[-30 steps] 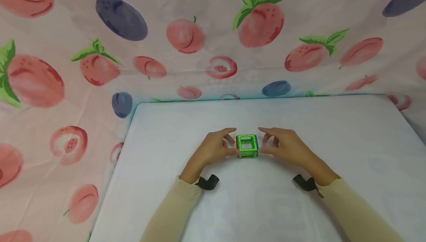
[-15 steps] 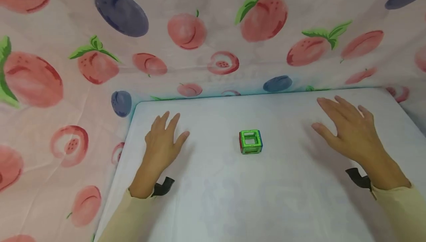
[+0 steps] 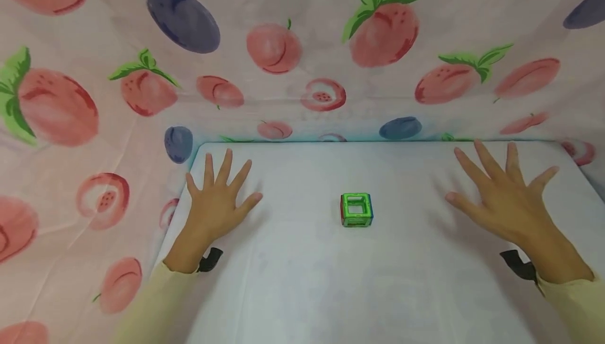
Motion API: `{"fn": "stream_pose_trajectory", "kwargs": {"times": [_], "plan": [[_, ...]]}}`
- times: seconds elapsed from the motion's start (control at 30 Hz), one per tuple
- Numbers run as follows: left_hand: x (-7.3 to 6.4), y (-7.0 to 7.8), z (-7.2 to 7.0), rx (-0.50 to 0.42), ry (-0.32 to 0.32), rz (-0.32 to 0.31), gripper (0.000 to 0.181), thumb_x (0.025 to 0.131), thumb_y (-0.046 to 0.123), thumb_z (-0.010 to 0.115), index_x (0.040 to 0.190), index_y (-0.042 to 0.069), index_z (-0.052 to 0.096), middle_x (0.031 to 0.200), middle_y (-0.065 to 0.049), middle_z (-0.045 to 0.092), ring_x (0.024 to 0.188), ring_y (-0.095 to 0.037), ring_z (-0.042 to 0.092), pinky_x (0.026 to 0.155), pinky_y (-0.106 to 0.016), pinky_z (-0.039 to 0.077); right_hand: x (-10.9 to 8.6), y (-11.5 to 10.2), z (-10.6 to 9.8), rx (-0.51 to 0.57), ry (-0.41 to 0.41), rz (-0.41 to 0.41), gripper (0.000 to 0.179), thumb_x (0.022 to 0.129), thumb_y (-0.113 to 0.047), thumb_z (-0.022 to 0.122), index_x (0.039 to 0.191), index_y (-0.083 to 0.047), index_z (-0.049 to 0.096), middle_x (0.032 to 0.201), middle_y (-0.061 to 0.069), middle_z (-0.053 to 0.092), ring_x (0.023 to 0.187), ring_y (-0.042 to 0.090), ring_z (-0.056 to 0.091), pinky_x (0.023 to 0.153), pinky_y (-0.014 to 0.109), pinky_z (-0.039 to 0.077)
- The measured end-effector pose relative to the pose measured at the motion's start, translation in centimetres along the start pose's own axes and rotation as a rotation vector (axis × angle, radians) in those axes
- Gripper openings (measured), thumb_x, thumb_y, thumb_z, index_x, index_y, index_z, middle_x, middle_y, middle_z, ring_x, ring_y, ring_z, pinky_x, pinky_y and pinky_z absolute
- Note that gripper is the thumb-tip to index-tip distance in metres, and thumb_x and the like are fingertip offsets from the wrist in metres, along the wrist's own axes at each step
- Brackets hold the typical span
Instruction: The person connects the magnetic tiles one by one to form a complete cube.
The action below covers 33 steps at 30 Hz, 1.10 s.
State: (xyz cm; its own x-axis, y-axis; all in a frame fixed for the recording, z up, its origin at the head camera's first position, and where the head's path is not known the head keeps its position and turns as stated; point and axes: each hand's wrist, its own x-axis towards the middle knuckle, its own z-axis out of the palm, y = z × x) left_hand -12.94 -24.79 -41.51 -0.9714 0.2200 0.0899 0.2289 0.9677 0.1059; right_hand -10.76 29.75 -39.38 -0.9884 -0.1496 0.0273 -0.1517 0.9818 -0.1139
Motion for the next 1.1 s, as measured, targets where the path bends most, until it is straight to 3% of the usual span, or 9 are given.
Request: {"fn": "stream_pose_trajectory", "kwargs": {"times": [0.13,0.37,1.1], "plan": [[-0.5,0.3,0.7,0.019,-0.064,-0.010,0.087,0.089,0.088,0.032,0.162,0.042,0.019,0.173,-0.005,-0.005,0.154,-0.049,-0.014,0.105,-0.087,-0.003,-0.5,0.3,0.6,-0.015,-0.039,0.049,0.100,0.092,-0.074,0.051,0.165,-0.030,-0.001,0.170,0.014,-0.016,0.144,0.055,-0.032,0.085,0.085,-0.028],[-1.4,0.4,1.1,0.031,-0.072,-0.041,0.089,0.087,0.090,0.031,0.162,0.043,0.016,0.173,-0.006,-0.007,0.152,-0.055,-0.013,0.101,-0.089,-0.005,-1.2,0.6,1.6,-0.016,-0.064,0.071,0.107,0.090,-0.077,0.052,0.163,-0.028,-0.009,0.166,0.013,-0.028,0.141,0.052,-0.040,0.084,0.087,-0.026],[-1.1,0.4,0.5,0.017,-0.060,-0.036,0.091,0.086,0.090,0.034,0.162,0.043,0.017,0.173,-0.008,-0.006,0.152,-0.054,-0.017,0.100,-0.088,-0.010,-1.2,0.4,1.4,-0.011,-0.058,0.067,0.108,0.089,-0.076,0.055,0.164,-0.029,-0.008,0.167,0.010,-0.026,0.142,0.048,-0.040,0.084,0.085,-0.028]]}}
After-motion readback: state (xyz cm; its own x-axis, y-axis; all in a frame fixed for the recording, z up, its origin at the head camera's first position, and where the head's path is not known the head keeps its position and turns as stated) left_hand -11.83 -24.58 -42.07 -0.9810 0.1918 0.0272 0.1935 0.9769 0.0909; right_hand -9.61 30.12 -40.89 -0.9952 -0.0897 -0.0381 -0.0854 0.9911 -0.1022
